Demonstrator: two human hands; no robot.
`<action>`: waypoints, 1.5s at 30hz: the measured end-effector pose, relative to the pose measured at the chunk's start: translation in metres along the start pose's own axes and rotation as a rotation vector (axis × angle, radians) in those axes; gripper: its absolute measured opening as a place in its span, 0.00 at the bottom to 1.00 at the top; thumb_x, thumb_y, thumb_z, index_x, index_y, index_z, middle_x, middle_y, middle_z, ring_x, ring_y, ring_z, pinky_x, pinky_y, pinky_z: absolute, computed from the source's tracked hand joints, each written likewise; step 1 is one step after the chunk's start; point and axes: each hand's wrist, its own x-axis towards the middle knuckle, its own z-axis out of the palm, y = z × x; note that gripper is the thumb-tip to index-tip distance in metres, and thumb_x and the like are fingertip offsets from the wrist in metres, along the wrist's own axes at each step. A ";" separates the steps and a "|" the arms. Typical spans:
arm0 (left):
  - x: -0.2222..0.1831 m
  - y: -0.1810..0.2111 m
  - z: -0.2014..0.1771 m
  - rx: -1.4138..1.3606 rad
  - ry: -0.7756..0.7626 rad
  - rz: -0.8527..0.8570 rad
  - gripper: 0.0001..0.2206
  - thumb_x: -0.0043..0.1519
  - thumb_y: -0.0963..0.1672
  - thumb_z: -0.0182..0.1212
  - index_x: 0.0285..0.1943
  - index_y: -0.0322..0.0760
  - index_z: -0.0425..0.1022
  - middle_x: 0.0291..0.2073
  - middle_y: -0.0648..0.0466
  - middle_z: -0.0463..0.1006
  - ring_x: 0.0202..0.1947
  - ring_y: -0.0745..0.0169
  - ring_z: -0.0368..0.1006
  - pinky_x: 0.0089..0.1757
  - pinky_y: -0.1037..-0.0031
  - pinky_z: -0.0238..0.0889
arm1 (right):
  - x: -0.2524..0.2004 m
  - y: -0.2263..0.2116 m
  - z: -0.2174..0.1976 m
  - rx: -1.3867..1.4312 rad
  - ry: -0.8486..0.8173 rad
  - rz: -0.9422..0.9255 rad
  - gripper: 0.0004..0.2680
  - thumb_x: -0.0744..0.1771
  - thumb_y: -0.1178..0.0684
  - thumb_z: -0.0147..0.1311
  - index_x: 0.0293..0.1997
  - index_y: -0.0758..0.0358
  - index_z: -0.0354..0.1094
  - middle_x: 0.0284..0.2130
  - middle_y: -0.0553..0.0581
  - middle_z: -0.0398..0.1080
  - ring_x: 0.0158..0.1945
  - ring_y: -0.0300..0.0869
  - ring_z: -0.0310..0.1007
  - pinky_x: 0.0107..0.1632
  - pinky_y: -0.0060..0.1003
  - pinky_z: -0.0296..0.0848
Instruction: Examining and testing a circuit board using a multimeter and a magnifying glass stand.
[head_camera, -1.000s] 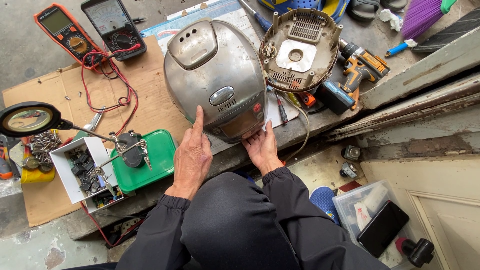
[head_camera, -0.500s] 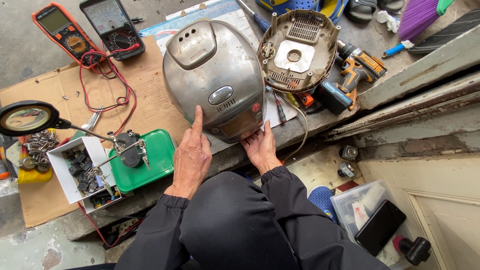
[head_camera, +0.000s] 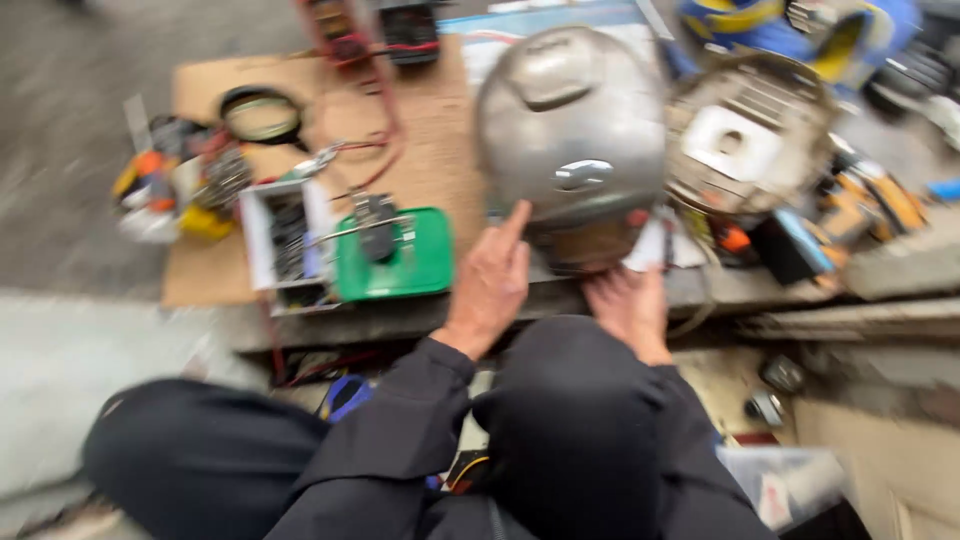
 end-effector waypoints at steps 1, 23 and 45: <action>-0.016 -0.003 -0.016 0.021 0.044 -0.029 0.27 0.72 0.42 0.53 0.84 0.49 0.67 0.43 0.43 0.81 0.46 0.34 0.83 0.45 0.52 0.79 | 0.001 -0.012 -0.026 -0.034 -0.034 0.032 0.31 0.70 0.22 0.47 0.76 0.55 0.61 0.72 0.59 0.61 0.80 0.58 0.59 0.78 0.64 0.63; -0.080 -0.090 -0.071 -1.096 0.571 -0.810 0.18 0.68 0.40 0.68 0.68 0.32 0.82 0.49 0.33 0.86 0.51 0.47 0.85 0.50 0.63 0.84 | -0.101 0.132 0.259 -1.182 -0.273 -0.212 0.22 0.68 0.35 0.68 0.50 0.70 0.81 0.35 0.64 0.81 0.33 0.44 0.83 0.36 0.36 0.85; -0.082 -0.079 -0.084 -1.168 0.522 -0.780 0.23 0.68 0.40 0.67 0.74 0.32 0.76 0.47 0.37 0.86 0.46 0.53 0.85 0.49 0.64 0.85 | -0.100 0.142 0.255 -0.983 -0.370 -0.254 0.13 0.70 0.45 0.69 0.38 0.67 0.83 0.29 0.63 0.82 0.28 0.35 0.75 0.31 0.23 0.75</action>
